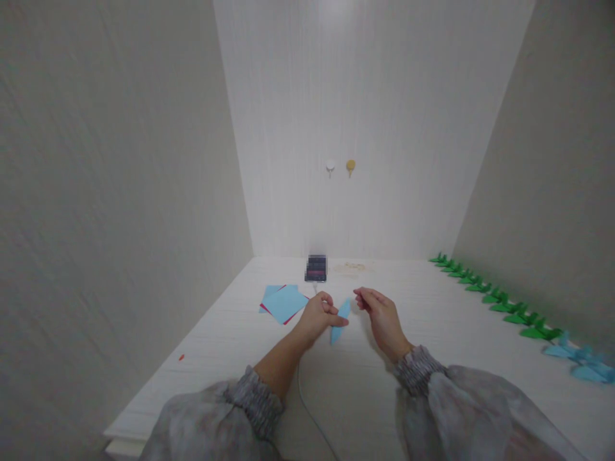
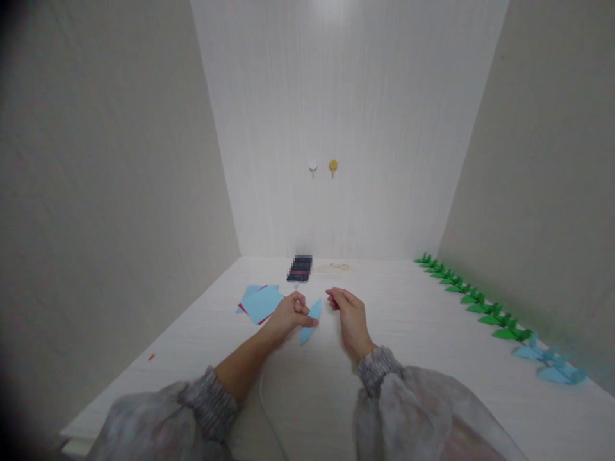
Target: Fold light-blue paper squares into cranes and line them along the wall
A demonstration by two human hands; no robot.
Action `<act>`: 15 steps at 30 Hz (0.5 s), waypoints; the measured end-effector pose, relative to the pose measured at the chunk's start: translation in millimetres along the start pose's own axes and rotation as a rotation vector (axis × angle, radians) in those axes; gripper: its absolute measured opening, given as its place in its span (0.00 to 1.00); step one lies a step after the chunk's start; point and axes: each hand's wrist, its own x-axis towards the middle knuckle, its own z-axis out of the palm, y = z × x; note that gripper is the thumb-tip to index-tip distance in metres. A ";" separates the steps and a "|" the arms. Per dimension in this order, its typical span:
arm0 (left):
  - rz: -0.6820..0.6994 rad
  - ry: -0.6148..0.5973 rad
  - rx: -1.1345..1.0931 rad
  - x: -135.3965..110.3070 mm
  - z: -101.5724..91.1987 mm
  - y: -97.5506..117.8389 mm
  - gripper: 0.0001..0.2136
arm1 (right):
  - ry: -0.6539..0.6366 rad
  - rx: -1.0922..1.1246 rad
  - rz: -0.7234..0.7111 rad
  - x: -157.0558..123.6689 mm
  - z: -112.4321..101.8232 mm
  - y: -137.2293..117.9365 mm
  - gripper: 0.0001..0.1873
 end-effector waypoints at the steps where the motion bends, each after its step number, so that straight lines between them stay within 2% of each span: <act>1: 0.012 0.028 -0.020 0.5 -0.8 0.7 0.23 | -0.005 0.007 0.013 -0.1 0.1 0.5 0.12; 5: 0.056 0.130 -0.107 2.8 -2.0 5.4 0.21 | -0.150 0.003 0.075 -5.3 5.4 0.7 0.15; 9: 0.078 0.198 -0.193 3.9 -1.2 8.6 0.20 | -0.340 -0.057 0.184 -10.9 12.0 -0.1 0.12; 15: 0.022 0.158 -0.203 5.4 -0.5 5.7 0.18 | -0.354 -0.055 0.225 -10.4 11.5 0.7 0.11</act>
